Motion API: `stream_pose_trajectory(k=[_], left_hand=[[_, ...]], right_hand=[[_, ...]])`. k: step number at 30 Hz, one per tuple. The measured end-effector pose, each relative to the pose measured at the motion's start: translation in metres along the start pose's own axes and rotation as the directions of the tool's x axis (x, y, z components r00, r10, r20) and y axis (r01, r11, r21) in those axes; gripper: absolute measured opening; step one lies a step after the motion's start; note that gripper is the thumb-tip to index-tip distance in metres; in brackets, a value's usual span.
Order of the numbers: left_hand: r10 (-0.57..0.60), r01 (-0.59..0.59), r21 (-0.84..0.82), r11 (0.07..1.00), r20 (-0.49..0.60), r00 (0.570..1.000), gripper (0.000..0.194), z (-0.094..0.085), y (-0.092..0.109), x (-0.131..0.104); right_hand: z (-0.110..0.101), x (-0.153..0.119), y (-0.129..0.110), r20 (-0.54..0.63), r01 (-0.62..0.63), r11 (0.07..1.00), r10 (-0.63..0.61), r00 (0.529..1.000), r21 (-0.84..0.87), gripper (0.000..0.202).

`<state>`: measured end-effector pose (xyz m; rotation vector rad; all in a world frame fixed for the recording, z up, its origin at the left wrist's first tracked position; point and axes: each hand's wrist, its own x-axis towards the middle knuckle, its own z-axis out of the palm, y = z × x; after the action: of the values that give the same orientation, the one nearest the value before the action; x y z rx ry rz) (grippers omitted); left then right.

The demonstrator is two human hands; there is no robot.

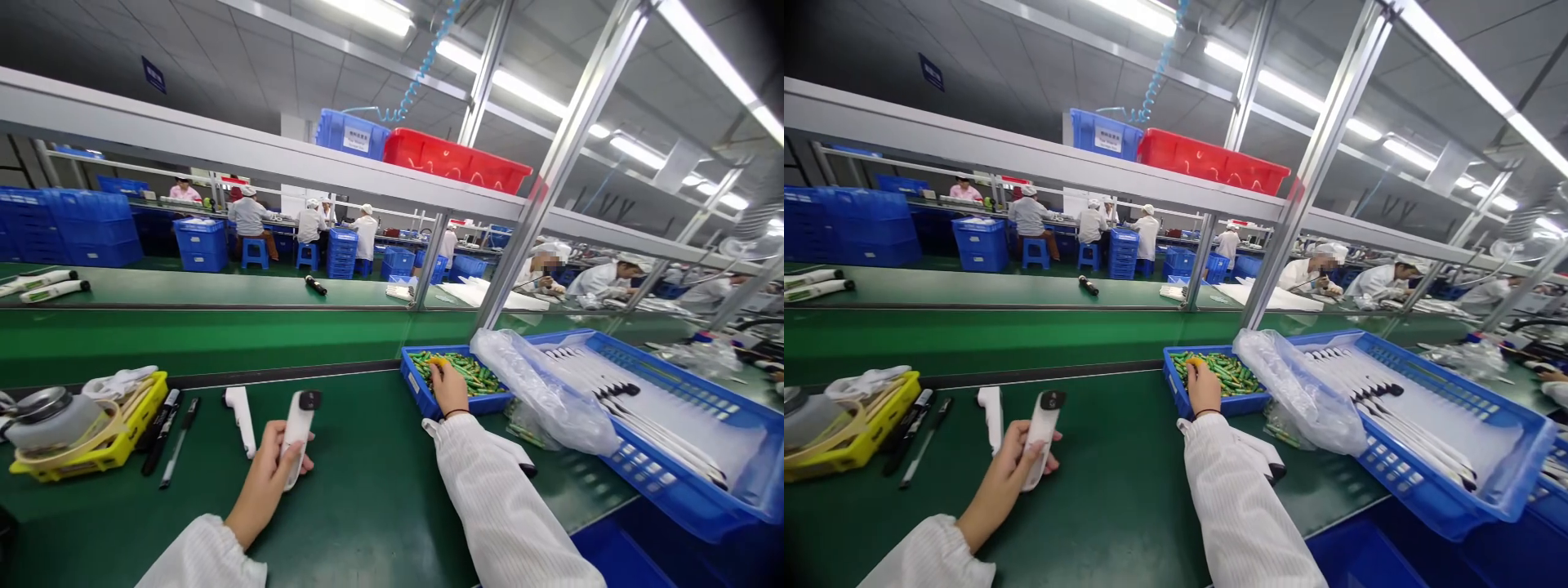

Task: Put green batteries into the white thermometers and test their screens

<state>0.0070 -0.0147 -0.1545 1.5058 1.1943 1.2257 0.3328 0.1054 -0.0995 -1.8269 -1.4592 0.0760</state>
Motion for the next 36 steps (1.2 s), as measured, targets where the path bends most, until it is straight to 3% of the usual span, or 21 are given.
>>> stream_pose_trajectory(k=[5,9,12,17,20,22,24,26,28,29,31,36], left_hand=[[-0.13,0.11,-0.268,0.957,-0.059,0.99,0.028,-0.02,-0.003,0.002],[-0.18,0.161,-0.391,0.906,-0.01,0.984,0.036,-0.022,-0.004,0.006],[-0.213,0.197,-0.43,0.881,0.011,0.977,0.039,-0.022,-0.004,0.005],[-0.246,0.231,-0.459,0.858,0.027,0.969,0.046,-0.02,-0.001,0.003],[-0.251,0.252,-0.502,0.827,0.071,0.965,0.066,-0.015,0.001,0.003],[-0.245,0.254,-0.542,0.801,0.09,0.965,0.083,-0.011,0.001,0.002],[-0.232,0.237,-0.572,0.785,0.083,0.969,0.1,-0.007,-0.001,0.001],[-0.212,0.205,-0.593,0.779,0.058,0.975,0.112,-0.005,-0.002,-0.001],[-0.207,0.178,-0.61,0.772,0.024,0.978,0.113,-0.004,0.0,-0.002],[-0.215,0.172,-0.615,0.769,0.005,0.977,0.11,-0.005,0.001,-0.003],[-0.241,0.172,-0.62,0.765,-0.028,0.97,0.1,-0.008,0.007,-0.004],[-0.249,0.185,-0.626,0.757,-0.016,0.968,0.087,-0.013,0.019,-0.003]], right_hand=[[0.001,-0.008,-0.038,-0.067,0.012,0.97,0.005,0.998,0.242,0.022],[0.02,-0.049,-0.078,0.078,0.067,0.849,-0.126,0.989,0.524,0.039],[0.041,-0.086,-0.1,0.196,0.014,0.741,-0.196,0.961,0.671,0.046],[0.065,-0.126,-0.115,0.37,-0.169,0.619,-0.212,0.904,0.767,0.042],[0.068,-0.141,-0.115,0.416,-0.233,0.563,-0.22,0.882,0.793,0.036],[0.067,-0.151,-0.115,0.368,-0.115,0.64,-0.277,0.888,0.76,0.028],[0.065,-0.16,-0.114,0.248,0.161,0.742,-0.408,0.879,0.65,0.019],[0.063,-0.166,-0.115,0.113,0.456,0.736,-0.577,0.809,0.5,0.016],[0.063,-0.168,-0.116,0.061,0.614,0.668,-0.696,0.716,0.42,0.017],[0.063,-0.168,-0.117,0.07,0.64,0.646,-0.725,0.685,0.416,0.018],[0.063,-0.165,-0.119,0.127,0.622,0.643,-0.734,0.668,0.448,0.016],[0.064,-0.16,-0.119,0.295,0.367,0.697,-0.636,0.712,0.616,0.017]])
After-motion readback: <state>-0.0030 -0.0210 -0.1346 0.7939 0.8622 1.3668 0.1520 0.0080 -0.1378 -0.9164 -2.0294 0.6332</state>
